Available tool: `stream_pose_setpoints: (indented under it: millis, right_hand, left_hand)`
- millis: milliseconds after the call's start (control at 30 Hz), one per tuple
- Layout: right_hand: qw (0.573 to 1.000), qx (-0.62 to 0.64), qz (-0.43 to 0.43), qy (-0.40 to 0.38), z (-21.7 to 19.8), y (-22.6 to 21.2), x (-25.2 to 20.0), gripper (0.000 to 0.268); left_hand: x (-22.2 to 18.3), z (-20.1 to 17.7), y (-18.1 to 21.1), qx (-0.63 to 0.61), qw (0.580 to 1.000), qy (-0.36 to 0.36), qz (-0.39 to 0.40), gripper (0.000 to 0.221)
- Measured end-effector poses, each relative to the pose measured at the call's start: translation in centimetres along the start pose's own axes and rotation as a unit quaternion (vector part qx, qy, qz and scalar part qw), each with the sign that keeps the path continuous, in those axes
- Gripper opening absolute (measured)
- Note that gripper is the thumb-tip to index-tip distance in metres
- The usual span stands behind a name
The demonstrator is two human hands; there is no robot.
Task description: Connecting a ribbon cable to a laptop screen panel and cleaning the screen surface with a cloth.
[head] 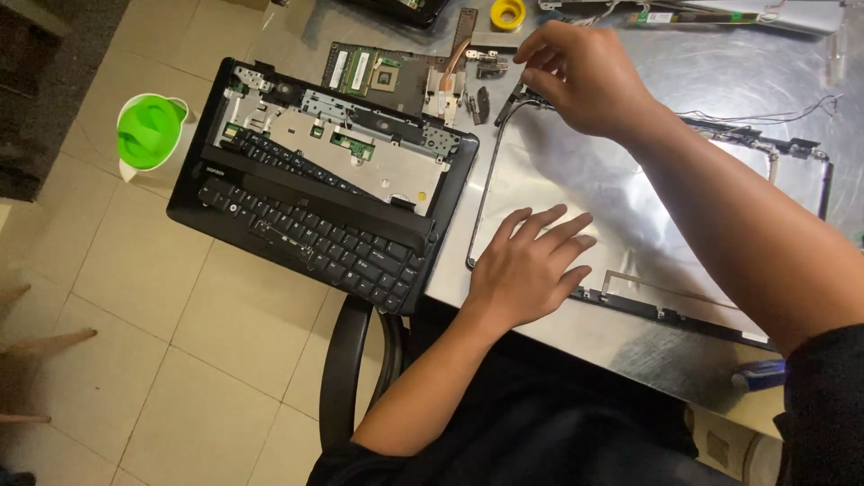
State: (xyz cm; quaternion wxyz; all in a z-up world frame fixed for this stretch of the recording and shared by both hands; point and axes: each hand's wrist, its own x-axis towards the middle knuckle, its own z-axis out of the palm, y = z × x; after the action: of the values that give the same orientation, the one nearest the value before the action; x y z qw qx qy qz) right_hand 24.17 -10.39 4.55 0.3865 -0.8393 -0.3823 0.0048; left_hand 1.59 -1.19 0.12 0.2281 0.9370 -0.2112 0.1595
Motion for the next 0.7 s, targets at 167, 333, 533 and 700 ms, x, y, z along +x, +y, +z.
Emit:
stream_pose_setpoints:
  millis: [167, 333, 533, 700]
  right_hand:
    - [0.997, -0.030, 0.021, -0.074, 2.0, 0.7, 1.6, 0.018]
    - [0.994, -0.058, 0.001, -0.096, 3.1, 2.1, 2.4, 0.020]
    - [0.990, -0.100, -0.053, -0.083, 4.3, 3.7, 2.8, 0.013]
    - [0.991, -0.110, -0.040, -0.060, 4.9, 3.4, 2.6, 0.009]
  left_hand:
    - [-0.1, 0.0, -0.2, 0.006, 1.000, 0.006, 0.004, 0.031]
    - [-0.2, 0.0, -0.3, 0.003, 1.000, 0.000, 0.004, 0.031]
    - [0.1, -0.5, -0.2, -0.006, 1.000, -0.012, 0.002, 0.032]
    - [0.2, -0.7, -0.2, -0.016, 1.000, 0.000, 0.007, 0.030]
